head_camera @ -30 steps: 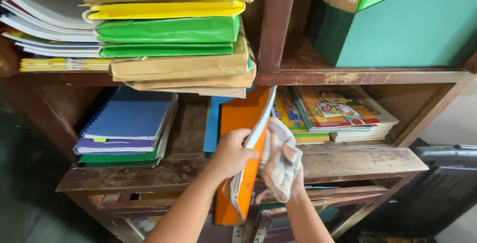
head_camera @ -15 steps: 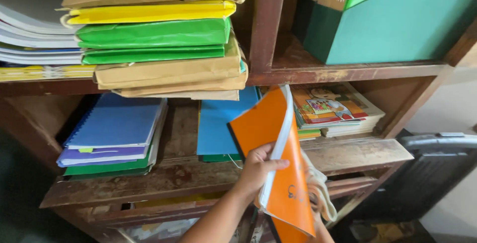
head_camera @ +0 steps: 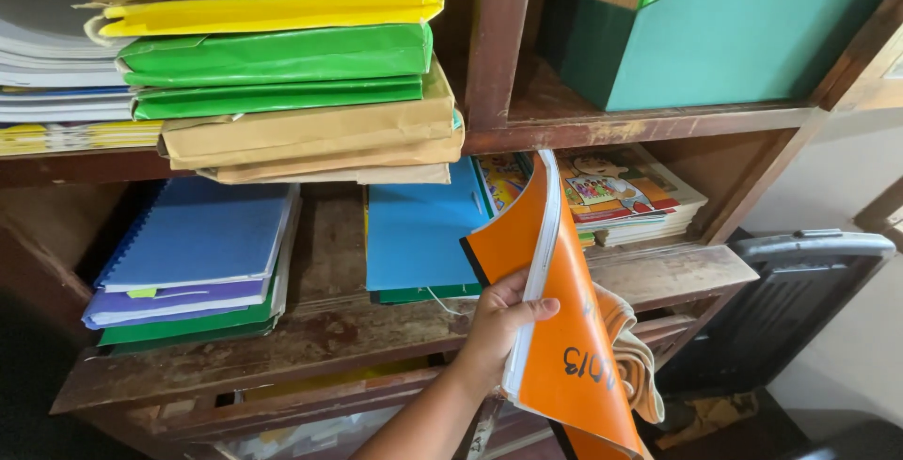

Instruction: Wipe dust off various folders and files on a wooden shelf using a cloth.

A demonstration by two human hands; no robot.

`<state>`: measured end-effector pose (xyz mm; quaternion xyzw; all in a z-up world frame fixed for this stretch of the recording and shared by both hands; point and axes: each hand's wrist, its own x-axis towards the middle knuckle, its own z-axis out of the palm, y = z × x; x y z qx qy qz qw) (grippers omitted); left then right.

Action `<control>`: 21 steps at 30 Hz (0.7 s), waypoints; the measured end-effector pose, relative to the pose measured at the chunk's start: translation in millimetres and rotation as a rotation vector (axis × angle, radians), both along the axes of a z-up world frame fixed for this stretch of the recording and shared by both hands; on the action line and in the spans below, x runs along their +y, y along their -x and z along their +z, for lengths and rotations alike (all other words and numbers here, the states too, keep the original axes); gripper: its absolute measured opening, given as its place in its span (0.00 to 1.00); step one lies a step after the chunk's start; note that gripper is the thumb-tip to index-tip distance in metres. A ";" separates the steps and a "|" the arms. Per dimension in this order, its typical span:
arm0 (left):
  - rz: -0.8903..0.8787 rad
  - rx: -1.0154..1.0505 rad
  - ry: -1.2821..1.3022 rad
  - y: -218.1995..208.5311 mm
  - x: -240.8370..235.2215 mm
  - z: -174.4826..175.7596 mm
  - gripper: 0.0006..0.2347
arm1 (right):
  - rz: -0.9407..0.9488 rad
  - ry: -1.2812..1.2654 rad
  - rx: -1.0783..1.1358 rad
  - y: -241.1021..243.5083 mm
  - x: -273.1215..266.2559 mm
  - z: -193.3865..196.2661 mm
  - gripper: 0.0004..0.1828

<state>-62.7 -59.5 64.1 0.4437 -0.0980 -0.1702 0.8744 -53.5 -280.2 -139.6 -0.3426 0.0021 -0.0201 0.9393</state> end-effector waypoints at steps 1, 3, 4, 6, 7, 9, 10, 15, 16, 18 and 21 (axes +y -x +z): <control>0.000 0.000 0.000 -1.2 1.7 -4.2 0.22 | -0.009 0.011 0.010 -5.8 5.6 24.2 0.35; -0.042 -0.063 0.049 -4.7 3.4 -12.2 0.21 | -0.031 0.034 0.029 -13.4 16.0 73.7 0.34; -0.044 -0.062 0.049 -5.2 4.3 -13.8 0.21 | -0.043 0.046 0.040 -14.2 15.4 77.0 0.34; -0.082 -0.098 0.035 -7.1 6.2 -16.6 0.22 | -0.065 0.069 0.060 -16.5 14.3 83.5 0.34; -0.084 -0.098 0.035 -7.9 10.7 -15.3 0.22 | -0.076 0.081 0.069 -17.3 12.4 83.4 0.34; -0.099 -0.207 -0.158 -8.3 19.9 -13.6 0.24 | -0.094 0.104 0.094 -17.8 9.6 82.7 0.34; -0.100 -0.205 -0.157 -6.6 25.2 -19.6 0.24 | -0.104 0.117 0.106 -17.3 8.1 83.5 0.34; -0.087 -0.096 -0.270 -13.9 43.2 -54.0 0.25 | -0.166 0.169 0.165 -9.7 0.7 82.8 0.34; -0.092 -0.093 -0.271 -17.0 51.2 -60.2 0.25 | -0.179 0.178 0.179 -6.8 -1.0 79.3 0.34; 0.032 -0.173 -0.513 -22.8 68.5 -72.0 0.26 | -0.199 0.198 0.208 -1.7 -3.1 73.0 0.33; 0.100 -0.117 -0.332 -22.5 93.7 -103.2 0.20 | -0.221 0.226 0.245 1.6 -2.4 61.6 0.33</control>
